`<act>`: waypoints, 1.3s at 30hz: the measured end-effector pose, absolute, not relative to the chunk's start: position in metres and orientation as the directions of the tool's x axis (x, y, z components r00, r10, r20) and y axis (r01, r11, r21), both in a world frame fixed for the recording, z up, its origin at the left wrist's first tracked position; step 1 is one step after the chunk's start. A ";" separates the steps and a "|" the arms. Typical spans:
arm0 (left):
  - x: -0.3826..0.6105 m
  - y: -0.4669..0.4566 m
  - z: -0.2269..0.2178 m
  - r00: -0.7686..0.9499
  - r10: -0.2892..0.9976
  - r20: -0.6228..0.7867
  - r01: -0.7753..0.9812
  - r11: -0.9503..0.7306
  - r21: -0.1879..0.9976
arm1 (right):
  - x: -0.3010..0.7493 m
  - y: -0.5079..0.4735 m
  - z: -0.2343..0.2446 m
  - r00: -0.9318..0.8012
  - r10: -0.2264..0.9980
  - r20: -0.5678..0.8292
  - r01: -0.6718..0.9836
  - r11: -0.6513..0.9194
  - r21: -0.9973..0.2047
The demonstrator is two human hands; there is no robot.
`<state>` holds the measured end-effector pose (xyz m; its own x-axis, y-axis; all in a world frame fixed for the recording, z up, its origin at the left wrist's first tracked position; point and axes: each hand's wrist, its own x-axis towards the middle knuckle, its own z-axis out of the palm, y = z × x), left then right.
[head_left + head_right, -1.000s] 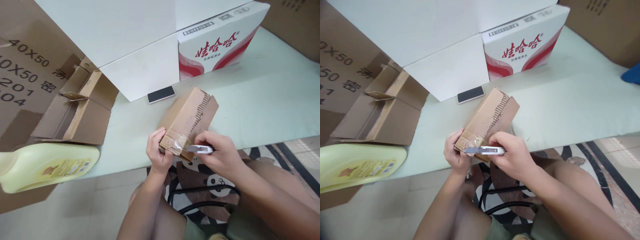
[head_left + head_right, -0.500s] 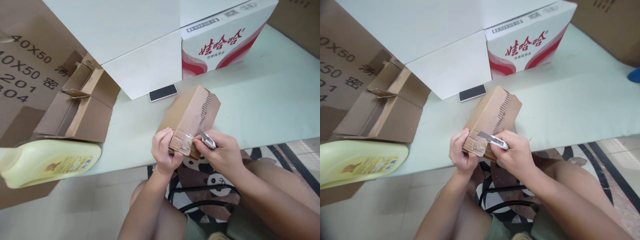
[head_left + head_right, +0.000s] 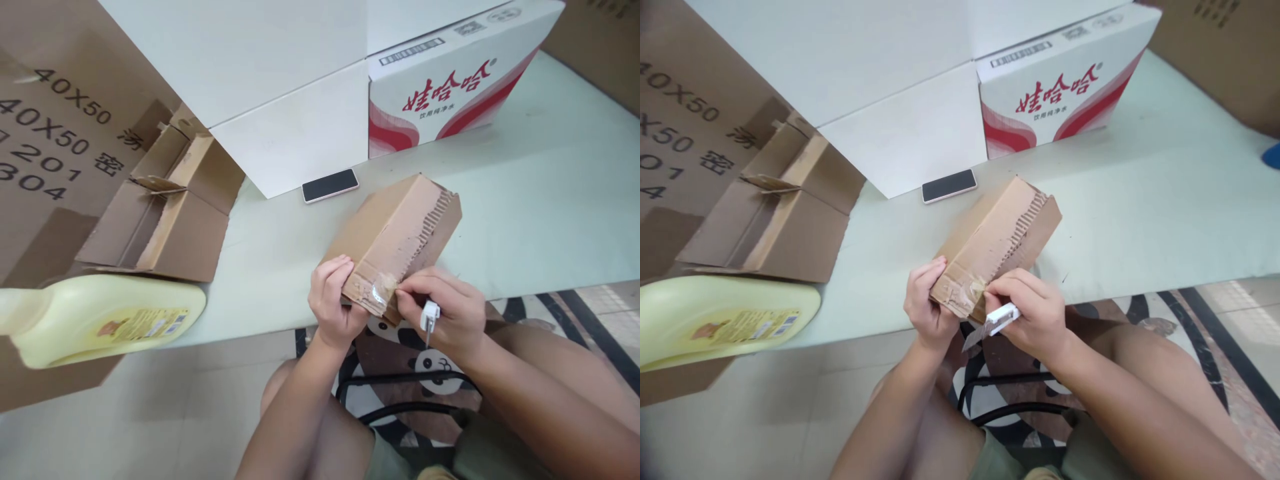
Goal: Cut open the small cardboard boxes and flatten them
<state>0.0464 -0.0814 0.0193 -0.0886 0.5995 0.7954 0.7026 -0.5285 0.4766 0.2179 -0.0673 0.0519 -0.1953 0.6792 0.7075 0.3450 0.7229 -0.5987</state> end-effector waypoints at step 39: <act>-0.020 -0.041 0.019 -0.738 0.672 0.062 -0.124 -0.226 0.966 | 0.251 -0.030 0.021 -0.096 0.992 -0.084 0.147 -0.070 -0.987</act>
